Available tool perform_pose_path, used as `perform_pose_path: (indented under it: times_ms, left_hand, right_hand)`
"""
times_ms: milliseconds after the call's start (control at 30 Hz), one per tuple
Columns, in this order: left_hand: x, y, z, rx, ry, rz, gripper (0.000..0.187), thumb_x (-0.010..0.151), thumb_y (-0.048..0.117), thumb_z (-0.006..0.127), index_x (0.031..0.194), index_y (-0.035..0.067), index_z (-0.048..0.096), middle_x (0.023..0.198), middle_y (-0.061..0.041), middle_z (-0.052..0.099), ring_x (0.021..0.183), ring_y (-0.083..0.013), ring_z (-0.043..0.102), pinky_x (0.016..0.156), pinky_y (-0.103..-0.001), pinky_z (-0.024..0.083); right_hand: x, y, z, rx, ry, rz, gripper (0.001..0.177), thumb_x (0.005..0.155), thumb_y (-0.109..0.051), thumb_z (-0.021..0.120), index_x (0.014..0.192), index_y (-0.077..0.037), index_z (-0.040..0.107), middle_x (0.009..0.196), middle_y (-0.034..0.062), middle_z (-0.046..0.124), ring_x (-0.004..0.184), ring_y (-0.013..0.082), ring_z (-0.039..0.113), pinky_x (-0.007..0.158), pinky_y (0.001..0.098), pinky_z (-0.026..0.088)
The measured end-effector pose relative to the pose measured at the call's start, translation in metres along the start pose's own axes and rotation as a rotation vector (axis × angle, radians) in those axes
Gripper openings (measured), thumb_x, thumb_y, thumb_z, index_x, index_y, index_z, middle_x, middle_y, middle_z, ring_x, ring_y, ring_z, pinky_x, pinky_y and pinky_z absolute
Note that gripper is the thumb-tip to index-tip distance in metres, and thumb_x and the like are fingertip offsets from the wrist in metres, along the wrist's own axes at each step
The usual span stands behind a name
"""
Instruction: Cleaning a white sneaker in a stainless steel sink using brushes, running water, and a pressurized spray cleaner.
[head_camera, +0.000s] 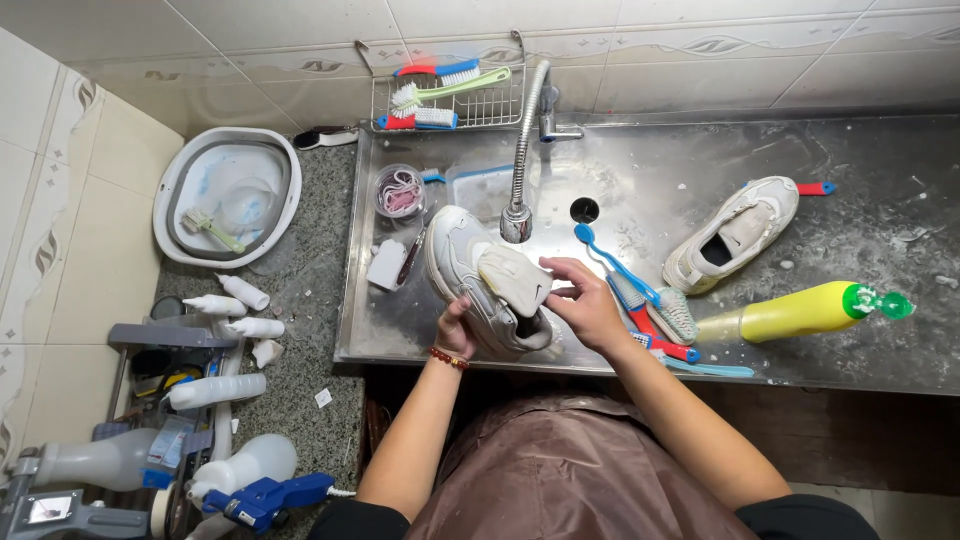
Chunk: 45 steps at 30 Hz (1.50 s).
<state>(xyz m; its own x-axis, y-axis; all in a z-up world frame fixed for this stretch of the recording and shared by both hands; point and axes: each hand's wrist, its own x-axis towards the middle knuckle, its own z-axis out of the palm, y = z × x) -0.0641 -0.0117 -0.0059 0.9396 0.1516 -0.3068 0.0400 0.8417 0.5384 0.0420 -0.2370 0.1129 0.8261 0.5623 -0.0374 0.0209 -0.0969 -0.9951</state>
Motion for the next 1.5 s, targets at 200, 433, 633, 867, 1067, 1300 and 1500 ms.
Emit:
perform_pose_path:
  times_ms: [200, 433, 633, 867, 1067, 1300, 1500]
  left_hand:
    - [0.002, -0.004, 0.018, -0.116, 0.009, 0.013, 0.074, 0.08, 0.042, 0.075, 0.135, -0.003, 0.058, 0.121, -0.016, 0.069, 0.111, -0.0307, 0.067, 0.099, -0.044, 0.055]
    - [0.003, -0.004, 0.023, -0.166, -0.015, -0.048, 0.077, 0.078, 0.047, 0.072, 0.136, -0.002, 0.058, 0.127, -0.018, 0.068, 0.115, -0.0327, 0.066, 0.103, -0.045, 0.052]
    - [0.012, -0.015, 0.009, -0.141, -0.052, -0.071, 0.072, 0.077, 0.04, 0.072, 0.133, -0.002, 0.06, 0.124, -0.017, 0.069, 0.114, -0.0307, 0.066, 0.104, -0.043, 0.052]
    - [0.015, -0.021, -0.004, -0.054, -0.061, -0.063, 0.058, 0.078, 0.034, 0.07, 0.121, -0.004, 0.064, 0.105, -0.015, 0.074, 0.097, -0.0281, 0.07, 0.094, -0.042, 0.054]
    - [-0.008, 0.016, 0.027, 0.2, 0.163, 0.028, 0.033, 0.085, 0.014, 0.065, 0.117, 0.015, 0.069, 0.102, -0.002, 0.072, 0.089, -0.0133, 0.068, 0.083, -0.031, 0.056]
    - [0.01, 0.0, -0.036, 0.758, 0.709, 0.254, 0.037, 0.094, 0.025, 0.079, 0.071, -0.001, 0.064, 0.062, -0.007, 0.059, 0.053, -0.018, 0.049, 0.052, -0.04, 0.04]
    - [-0.006, 0.004, 0.004, 1.19, 0.751, 0.32, 0.034, 0.087, 0.03, 0.07, 0.07, 0.002, 0.065, 0.065, -0.018, 0.059, 0.055, -0.0222, 0.054, 0.055, -0.042, 0.043]
  right_hand:
    - [-0.005, -0.011, 0.001, 0.088, 0.019, 0.01, 0.033, 0.089, -0.002, 0.071, 0.122, 0.0, 0.07, 0.121, 0.0073, 0.07, 0.107, 0.0129, 0.068, 0.089, 0.0289, 0.059]
    - [-0.008, -0.008, 0.003, 0.097, -0.003, -0.033, 0.036, 0.087, 0.0, 0.073, 0.123, 0.0, 0.067, 0.12, 0.008, 0.068, 0.106, 0.0133, 0.067, 0.088, 0.0293, 0.059]
    - [-0.009, 0.039, 0.012, 0.087, -0.13, 0.128, 0.051, 0.085, -0.002, 0.071, 0.134, -0.003, 0.059, 0.115, 0.0062, 0.068, 0.101, 0.0123, 0.063, 0.085, 0.0283, 0.053]
    - [-0.006, 0.045, 0.009, 0.105, -0.079, 0.327, 0.039, 0.098, -0.006, 0.056, 0.136, -0.007, 0.065, 0.102, 0.0024, 0.074, 0.086, 0.0111, 0.068, 0.072, 0.0303, 0.058]
    - [0.004, 0.043, -0.01, 0.011, -0.132, 0.421, 0.044, 0.095, -0.006, 0.055, 0.138, -0.012, 0.065, 0.104, 0.002, 0.074, 0.089, 0.0121, 0.069, 0.07, 0.033, 0.062]
    - [0.008, 0.075, -0.008, -0.118, -0.092, 0.554, 0.042, 0.095, -0.008, 0.061, 0.136, -0.011, 0.068, 0.099, 0.009, 0.073, 0.084, 0.0176, 0.07, 0.057, 0.0378, 0.059]
    - [0.014, 0.078, -0.002, -0.085, -0.066, 0.627, 0.038, 0.096, -0.007, 0.058, 0.134, -0.008, 0.067, 0.099, 0.0091, 0.074, 0.078, 0.0217, 0.072, 0.057, 0.0377, 0.058]
